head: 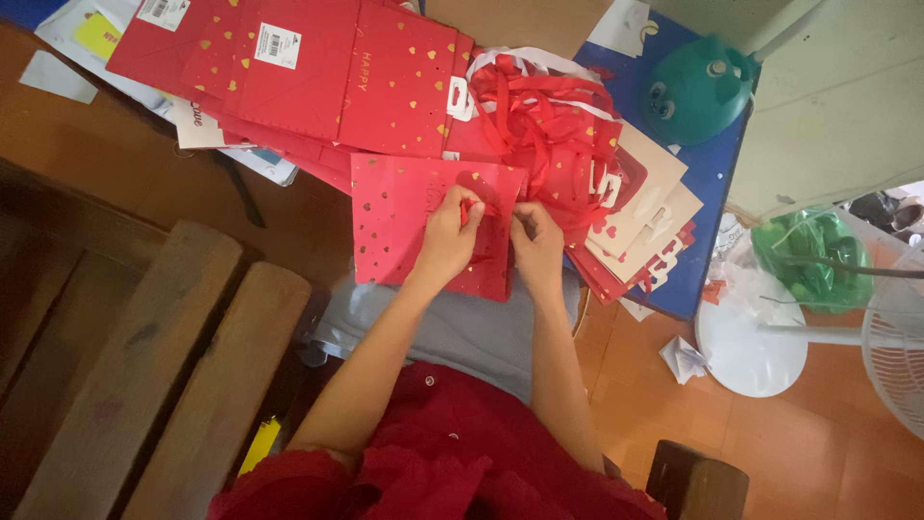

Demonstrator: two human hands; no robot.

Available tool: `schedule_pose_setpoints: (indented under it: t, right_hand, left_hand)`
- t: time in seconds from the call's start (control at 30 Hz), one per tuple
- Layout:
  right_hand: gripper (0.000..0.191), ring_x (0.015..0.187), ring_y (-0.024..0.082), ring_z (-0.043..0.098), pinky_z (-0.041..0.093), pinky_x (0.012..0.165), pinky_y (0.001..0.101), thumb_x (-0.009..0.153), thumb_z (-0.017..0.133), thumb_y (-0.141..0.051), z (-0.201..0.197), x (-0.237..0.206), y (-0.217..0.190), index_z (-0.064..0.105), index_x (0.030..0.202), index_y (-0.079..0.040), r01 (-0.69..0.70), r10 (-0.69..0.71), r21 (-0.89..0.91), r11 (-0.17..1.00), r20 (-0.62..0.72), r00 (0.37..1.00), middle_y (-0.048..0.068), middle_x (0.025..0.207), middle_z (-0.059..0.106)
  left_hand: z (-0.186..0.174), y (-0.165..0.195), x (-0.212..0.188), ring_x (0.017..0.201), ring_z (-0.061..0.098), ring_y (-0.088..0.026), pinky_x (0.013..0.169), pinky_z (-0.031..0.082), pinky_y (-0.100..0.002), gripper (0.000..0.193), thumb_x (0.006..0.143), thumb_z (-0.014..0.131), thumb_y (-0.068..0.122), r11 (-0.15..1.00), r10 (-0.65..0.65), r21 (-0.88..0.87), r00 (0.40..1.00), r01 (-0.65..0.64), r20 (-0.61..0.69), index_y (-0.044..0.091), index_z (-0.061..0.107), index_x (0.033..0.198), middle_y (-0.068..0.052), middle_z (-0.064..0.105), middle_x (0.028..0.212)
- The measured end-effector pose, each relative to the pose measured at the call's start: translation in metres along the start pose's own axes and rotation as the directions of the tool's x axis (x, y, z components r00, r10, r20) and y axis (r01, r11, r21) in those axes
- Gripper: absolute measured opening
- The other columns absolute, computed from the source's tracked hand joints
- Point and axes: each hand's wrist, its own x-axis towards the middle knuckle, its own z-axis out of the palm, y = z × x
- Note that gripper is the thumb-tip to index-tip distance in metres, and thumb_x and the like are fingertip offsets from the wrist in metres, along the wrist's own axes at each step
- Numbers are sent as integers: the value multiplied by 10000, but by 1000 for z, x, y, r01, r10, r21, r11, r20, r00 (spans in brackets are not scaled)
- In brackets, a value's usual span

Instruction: The person repeatedly inserts white plastic handles into slots on red gift bags, then folds and tucks the bag flaps to secure the handles. The person works on multiple bags one at a time, stacking completed bags on the table.

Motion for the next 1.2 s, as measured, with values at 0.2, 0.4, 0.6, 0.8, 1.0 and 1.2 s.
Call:
schedule_pose_setpoints:
  t: [0.2, 0.4, 0.6, 0.8, 1.0, 1.2]
  right_hand:
    - [96, 812, 46, 585, 494, 737, 221, 999, 601, -13, -1, 0, 3, 663, 1069, 9, 63, -63, -34, 997, 13, 998, -22, 903, 660]
    - [88, 761, 38, 550, 478, 695, 229, 1020, 582, -46, -4, 3, 8, 655, 1047, -6, -69, 69, 0, 998, 19, 997, -26, 871, 647]
    - [91, 795, 36, 577, 492, 730, 226, 993, 615, -46, 1, 1, 5, 673, 1045, 2, -2, 2, -35, 999, 1, 1000, -23, 865, 654]
    - [148, 779, 58, 518, 465, 716, 244, 1058, 607, -122, 3, -3, -4, 674, 1039, 9, 11, -18, -126, 992, -58, 998, -3, 834, 609]
    - [169, 789, 62, 550, 473, 728, 246, 1056, 605, -168, 2, -2, -2, 663, 1010, -16, 52, -55, -76, 996, -38, 998, -18, 835, 617]
    - [148, 771, 59, 531, 451, 695, 241, 1037, 611, -154, 2, 0, 5, 634, 991, -16, -19, 17, -25, 1000, -79, 997, -15, 841, 618]
  left_hand:
    - [3, 0, 0, 920, 689, -357, 818, 525, -430, 200, 1049, 561, 220, 998, -64, -14, 998, 64, -7, 25, 532, 1085, -167, 672, 950]
    - [1, 1, 0, 913, 698, -347, 819, 536, -431, 201, 1044, 575, 230, 999, -26, -23, 1000, 26, -4, 35, 546, 1085, -164, 681, 950]
    - [2, -2, 0, 914, 670, -382, 782, 511, -452, 223, 1079, 544, 259, 998, -57, 34, 998, 58, -40, 47, 520, 1145, -180, 666, 949]
    - [-5, 2, -1, 810, 682, -342, 758, 521, -433, 245, 1068, 522, 304, 970, -242, -32, 970, 243, 16, 71, 516, 1142, -182, 648, 868]
    - [-10, 12, -1, 897, 688, -272, 818, 525, -383, 258, 1063, 565, 310, 996, -88, -28, 995, 89, 38, 64, 556, 1139, -147, 676, 948]
    - [-15, 36, -7, 999, 693, -263, 910, 530, -369, 367, 1064, 576, 379, 950, -20, -313, 999, 6, -42, 22, 584, 1147, -125, 717, 1022]
